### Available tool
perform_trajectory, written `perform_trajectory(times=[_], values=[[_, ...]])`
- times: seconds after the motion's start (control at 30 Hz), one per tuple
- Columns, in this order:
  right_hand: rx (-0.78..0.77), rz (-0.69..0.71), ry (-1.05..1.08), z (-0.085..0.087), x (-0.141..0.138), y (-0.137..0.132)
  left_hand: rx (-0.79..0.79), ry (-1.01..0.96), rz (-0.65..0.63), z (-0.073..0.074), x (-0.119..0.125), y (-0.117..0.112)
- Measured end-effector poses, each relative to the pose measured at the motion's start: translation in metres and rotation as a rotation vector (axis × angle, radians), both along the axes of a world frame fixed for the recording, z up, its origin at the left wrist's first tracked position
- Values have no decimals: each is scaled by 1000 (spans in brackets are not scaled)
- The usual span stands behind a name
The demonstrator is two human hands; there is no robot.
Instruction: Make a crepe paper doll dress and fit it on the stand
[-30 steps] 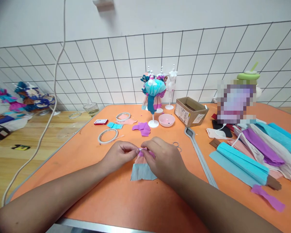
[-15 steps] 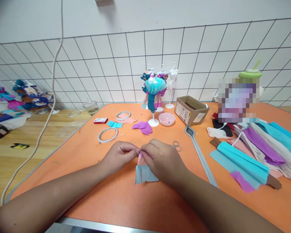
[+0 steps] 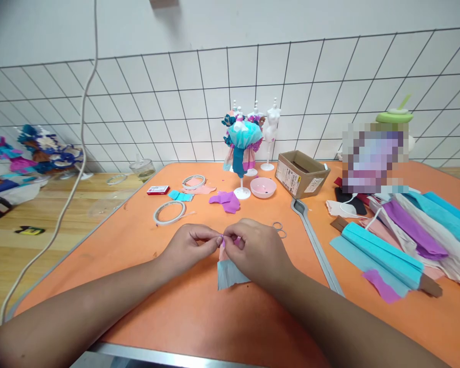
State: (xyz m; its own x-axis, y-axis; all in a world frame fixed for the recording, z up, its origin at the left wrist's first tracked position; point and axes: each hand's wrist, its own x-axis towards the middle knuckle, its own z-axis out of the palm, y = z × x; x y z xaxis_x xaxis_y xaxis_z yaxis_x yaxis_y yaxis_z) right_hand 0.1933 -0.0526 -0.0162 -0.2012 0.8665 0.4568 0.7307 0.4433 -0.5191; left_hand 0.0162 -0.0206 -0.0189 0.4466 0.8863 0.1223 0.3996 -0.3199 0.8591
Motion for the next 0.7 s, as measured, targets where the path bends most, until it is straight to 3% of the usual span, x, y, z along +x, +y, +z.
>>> perform_trajectory(times=[0.4,0.7], values=[[-130,-68,272,-1,-4,4,-2,4,-1,1,0,2],[-240,-81,530,-2,-5,8,-35,-140,-35,2,-1,3]])
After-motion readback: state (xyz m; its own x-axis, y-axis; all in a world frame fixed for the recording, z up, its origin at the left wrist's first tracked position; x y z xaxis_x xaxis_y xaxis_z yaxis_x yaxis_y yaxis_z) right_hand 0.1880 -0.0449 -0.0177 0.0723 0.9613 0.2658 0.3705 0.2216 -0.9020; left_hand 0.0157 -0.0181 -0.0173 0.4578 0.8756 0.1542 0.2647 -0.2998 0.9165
